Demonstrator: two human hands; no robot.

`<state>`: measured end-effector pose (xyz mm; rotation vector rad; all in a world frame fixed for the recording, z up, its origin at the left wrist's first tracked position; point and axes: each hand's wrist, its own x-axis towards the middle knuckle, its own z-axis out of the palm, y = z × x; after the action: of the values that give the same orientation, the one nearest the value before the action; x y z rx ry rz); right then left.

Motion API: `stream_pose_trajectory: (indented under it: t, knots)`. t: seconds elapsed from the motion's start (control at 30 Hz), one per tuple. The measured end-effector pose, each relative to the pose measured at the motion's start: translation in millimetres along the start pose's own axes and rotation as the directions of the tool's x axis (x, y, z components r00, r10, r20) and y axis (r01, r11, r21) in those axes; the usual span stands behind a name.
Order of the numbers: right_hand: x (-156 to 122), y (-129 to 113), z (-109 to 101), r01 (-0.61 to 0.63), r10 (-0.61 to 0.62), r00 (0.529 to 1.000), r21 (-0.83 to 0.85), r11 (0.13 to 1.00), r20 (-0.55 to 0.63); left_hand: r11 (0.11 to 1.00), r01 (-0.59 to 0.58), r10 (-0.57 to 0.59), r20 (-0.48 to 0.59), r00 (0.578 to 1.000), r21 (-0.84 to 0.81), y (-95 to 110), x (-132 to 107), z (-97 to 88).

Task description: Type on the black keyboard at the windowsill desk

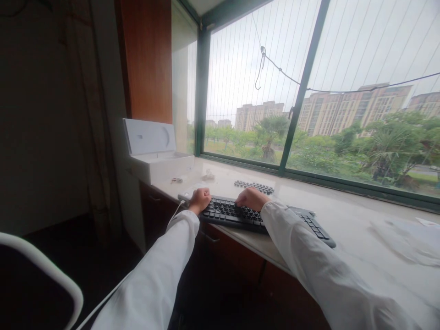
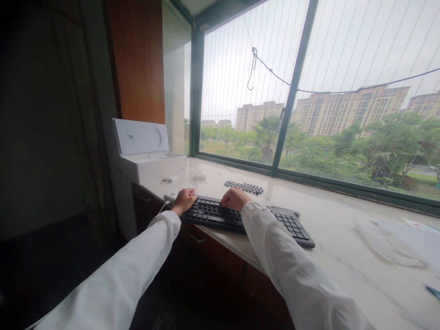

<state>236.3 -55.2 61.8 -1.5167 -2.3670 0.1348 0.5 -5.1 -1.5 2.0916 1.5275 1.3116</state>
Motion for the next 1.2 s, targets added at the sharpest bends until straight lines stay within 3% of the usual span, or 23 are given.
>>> stream_pose_trajectory:
  t: [0.6,1.2]
  knots:
    - [1.3,0.6,0.0,-0.12,0.116,0.989,0.042,0.992,0.094,1.0,-0.011,0.011,0.004,1.0,-0.013,-0.8,0.4,0.2]
    - [1.8,-4.5,-5.8,-0.071,0.074,0.995,-0.034,0.997,0.07,1.0,0.021,-0.021,0.026,0.999,-0.001,5.1,-1.8,-3.7]
